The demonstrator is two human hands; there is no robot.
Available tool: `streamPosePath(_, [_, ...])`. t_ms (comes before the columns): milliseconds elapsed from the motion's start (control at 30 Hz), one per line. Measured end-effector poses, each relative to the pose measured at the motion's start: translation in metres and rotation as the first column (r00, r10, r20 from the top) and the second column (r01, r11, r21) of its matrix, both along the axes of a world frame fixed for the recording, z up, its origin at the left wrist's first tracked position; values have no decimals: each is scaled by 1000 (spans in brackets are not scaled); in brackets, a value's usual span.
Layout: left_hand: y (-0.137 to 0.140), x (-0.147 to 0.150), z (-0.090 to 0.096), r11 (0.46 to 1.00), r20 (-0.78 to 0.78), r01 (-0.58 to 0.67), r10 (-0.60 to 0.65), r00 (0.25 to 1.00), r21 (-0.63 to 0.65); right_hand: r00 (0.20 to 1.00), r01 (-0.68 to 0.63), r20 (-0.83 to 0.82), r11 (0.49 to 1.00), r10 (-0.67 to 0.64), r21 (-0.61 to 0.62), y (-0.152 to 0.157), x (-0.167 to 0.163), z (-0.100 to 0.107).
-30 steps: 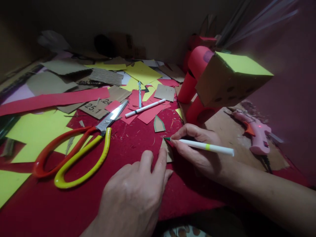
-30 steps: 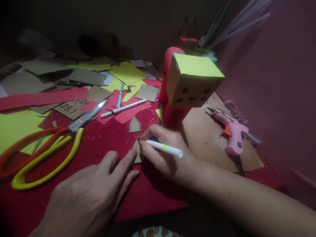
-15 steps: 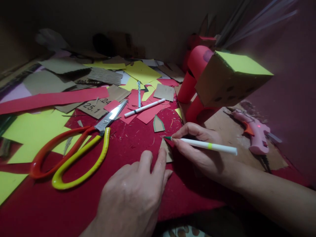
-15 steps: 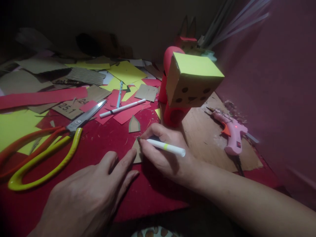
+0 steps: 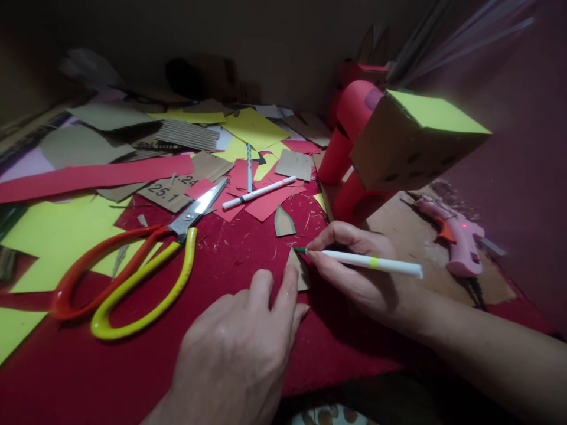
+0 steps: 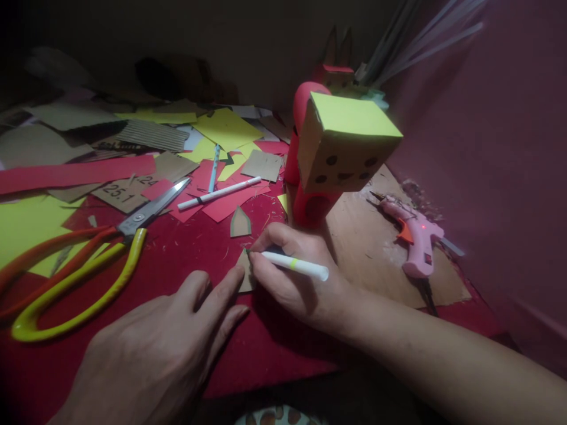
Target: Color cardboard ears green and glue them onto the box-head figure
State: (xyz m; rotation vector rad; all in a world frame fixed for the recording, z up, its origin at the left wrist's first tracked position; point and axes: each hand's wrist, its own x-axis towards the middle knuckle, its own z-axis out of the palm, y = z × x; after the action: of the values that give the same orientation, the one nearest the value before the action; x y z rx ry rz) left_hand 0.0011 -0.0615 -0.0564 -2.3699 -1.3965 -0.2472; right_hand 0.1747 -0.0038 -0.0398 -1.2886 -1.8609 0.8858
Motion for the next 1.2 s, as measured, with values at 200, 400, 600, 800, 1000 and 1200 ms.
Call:
streamPosePath(200, [1,1,-1,1000,-1,-10,10,1000,-2,1000,25,6,1000,-25,16,-1,0,2])
streamPosePath(400, [0,3,2,1000,-14,-2,1,1000,-23,999,17,28,999,-16,-28,0,-1,3])
streamPosePath(600, [0,2,3,1000,-8,-6,6,1000,-28,999,44,15,999,-44,3,-1,-1,1])
streamPosePath(800, [0,1,2,1000,-7,-8,8,1000,-9,999,21,35,1000,-21,11,1,-2,1])
streamPosePath(1000, [1,3,2,999,-44,-38,38,998,-14,999,-16,36,1000,15,9,0,-1,2])
streamPosePath(1200, [3,8,3,996,-85,-88,86,993,-11,998,-49,30,998,48,28,0,-1,-1])
